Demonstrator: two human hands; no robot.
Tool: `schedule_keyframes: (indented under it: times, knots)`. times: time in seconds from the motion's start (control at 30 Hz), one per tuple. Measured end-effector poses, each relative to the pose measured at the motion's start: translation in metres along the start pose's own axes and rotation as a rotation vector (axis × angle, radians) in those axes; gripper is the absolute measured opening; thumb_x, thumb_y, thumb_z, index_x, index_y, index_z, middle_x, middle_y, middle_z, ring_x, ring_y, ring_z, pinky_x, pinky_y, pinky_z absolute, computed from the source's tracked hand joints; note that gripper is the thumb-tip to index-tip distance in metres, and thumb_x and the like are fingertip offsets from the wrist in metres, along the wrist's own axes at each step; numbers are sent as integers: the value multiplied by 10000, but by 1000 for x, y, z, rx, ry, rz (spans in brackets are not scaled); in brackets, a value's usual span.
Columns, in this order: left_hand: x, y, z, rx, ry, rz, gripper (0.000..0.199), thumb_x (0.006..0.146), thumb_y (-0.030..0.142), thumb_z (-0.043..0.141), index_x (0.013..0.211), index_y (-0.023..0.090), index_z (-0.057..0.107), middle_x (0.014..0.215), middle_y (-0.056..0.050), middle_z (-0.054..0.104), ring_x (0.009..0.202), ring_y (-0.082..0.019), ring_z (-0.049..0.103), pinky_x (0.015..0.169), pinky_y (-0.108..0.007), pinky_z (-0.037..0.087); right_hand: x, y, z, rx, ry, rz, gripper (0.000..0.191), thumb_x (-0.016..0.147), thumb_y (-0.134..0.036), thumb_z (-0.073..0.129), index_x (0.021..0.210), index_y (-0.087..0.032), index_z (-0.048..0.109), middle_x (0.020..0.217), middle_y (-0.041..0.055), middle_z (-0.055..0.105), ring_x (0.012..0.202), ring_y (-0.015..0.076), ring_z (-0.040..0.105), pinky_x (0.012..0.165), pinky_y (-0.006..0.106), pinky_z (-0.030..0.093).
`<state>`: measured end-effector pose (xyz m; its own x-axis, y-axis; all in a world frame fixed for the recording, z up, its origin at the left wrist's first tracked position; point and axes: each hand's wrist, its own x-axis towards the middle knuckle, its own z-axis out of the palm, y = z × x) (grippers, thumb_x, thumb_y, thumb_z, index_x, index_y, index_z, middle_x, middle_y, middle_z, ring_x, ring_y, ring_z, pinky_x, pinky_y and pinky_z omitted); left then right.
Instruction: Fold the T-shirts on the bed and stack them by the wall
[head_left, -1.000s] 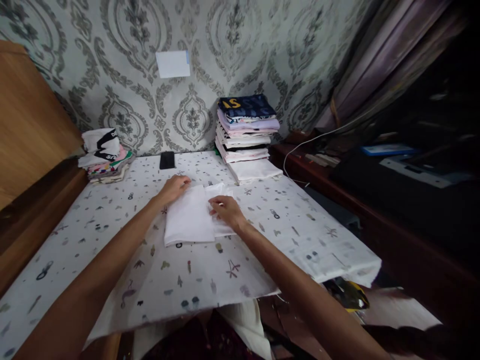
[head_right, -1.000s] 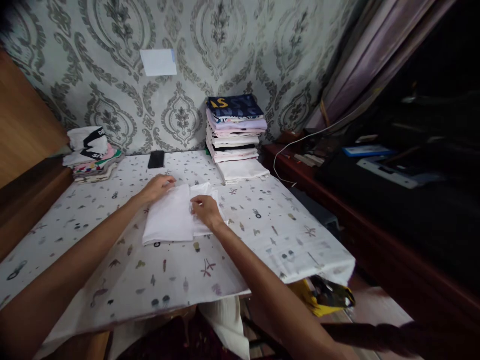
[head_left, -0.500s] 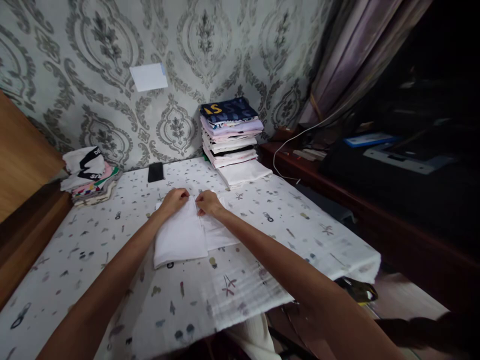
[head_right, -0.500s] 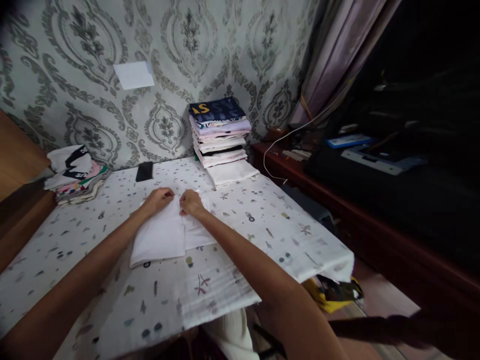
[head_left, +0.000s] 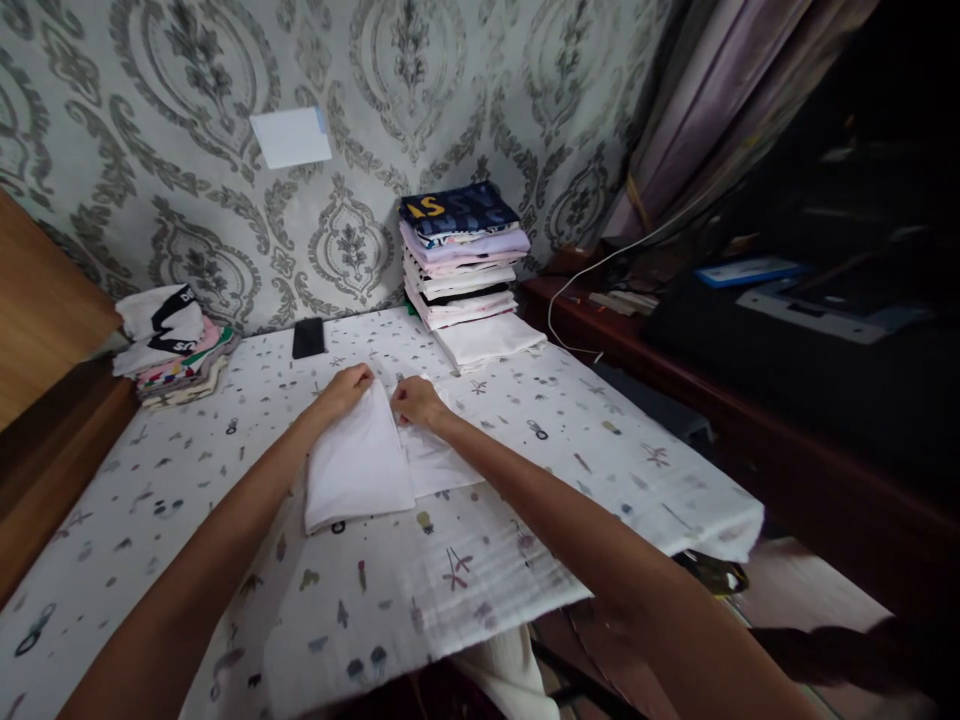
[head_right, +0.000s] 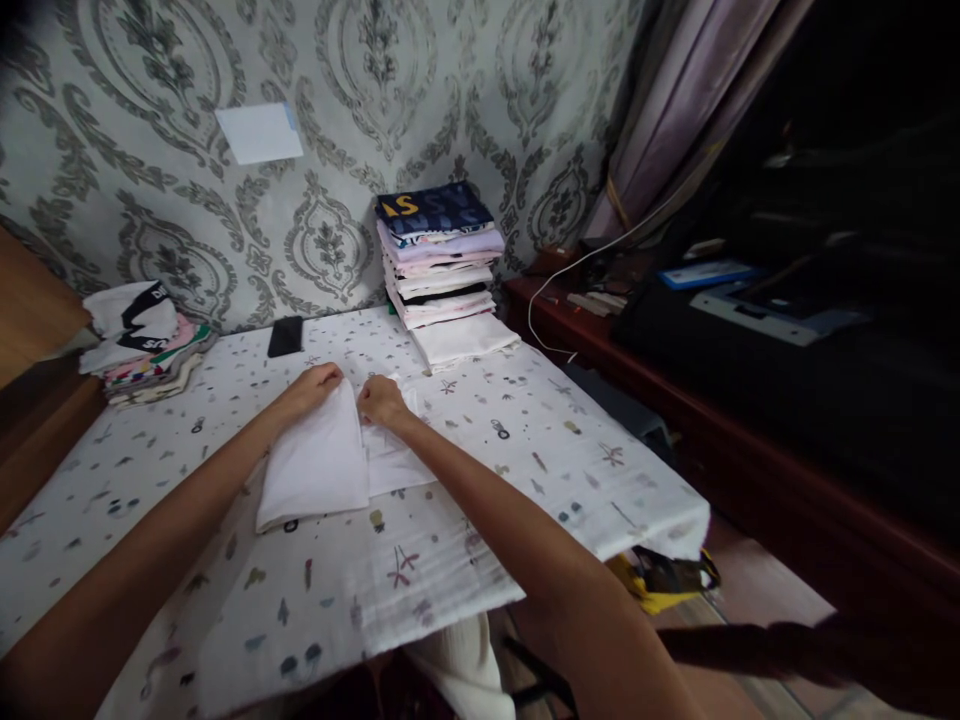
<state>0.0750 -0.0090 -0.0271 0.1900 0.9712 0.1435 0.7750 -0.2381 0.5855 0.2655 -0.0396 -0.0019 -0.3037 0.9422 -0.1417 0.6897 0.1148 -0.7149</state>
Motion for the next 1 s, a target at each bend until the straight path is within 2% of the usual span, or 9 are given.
schedule_keyframes:
  times: [0.23,0.4,0.57,0.7,0.8,0.87,0.93,1.0]
  knots:
    - [-3,2,0,-13,-31,15,167,824,313,464,804,202,588,790,-27,651,780,-200,574,736,-312,447,6,1,5,7,12,10,194,776,-34,583,823,-115,753,637,53,727,580,122,677,628,166,489]
    - [-9,7,-2,-14,-72,58,238,821,405,498,836,195,610,772,-15,648,735,-190,570,675,-297,447,3,2,2,7,3,-1,165,801,-67,594,833,-118,747,674,51,734,577,111,675,596,151,477]
    - [-5,9,4,80,-44,52,181,832,323,490,779,207,618,755,-21,650,747,-202,568,723,-316,440,-3,3,-2,-23,-15,-12,152,785,-58,609,771,-123,746,593,31,700,572,113,670,612,149,477]
    - [-8,17,12,193,5,27,118,831,249,524,782,217,627,877,-74,667,923,-270,573,845,-380,421,-4,2,-1,-51,-10,3,178,787,-49,585,766,-123,746,567,37,688,580,125,667,636,168,482]
    - [-21,30,11,254,60,24,168,857,221,510,965,205,637,1068,-117,640,1092,-319,524,953,-450,376,-6,1,-1,-56,-8,0,187,795,-51,573,778,-125,744,580,41,690,598,131,666,661,180,482]
    - [-35,42,7,284,87,70,224,871,206,489,1050,203,624,1117,-122,616,1122,-321,507,979,-467,362,-10,2,-2,-48,-1,-13,186,807,-61,568,824,-128,741,613,34,699,601,126,662,675,183,482]
    - [-52,54,2,259,36,155,220,883,195,462,1026,215,629,1055,-95,619,1050,-287,536,945,-426,393,-18,6,-4,-33,13,-35,196,823,-71,558,888,-134,732,663,22,710,592,111,652,685,181,480]
    - [-71,65,-1,175,-91,228,230,891,190,434,979,235,642,975,-59,621,945,-245,565,869,-365,428,-29,12,-7,-22,12,-60,189,829,-77,560,897,-139,724,684,7,707,562,95,634,671,177,475]
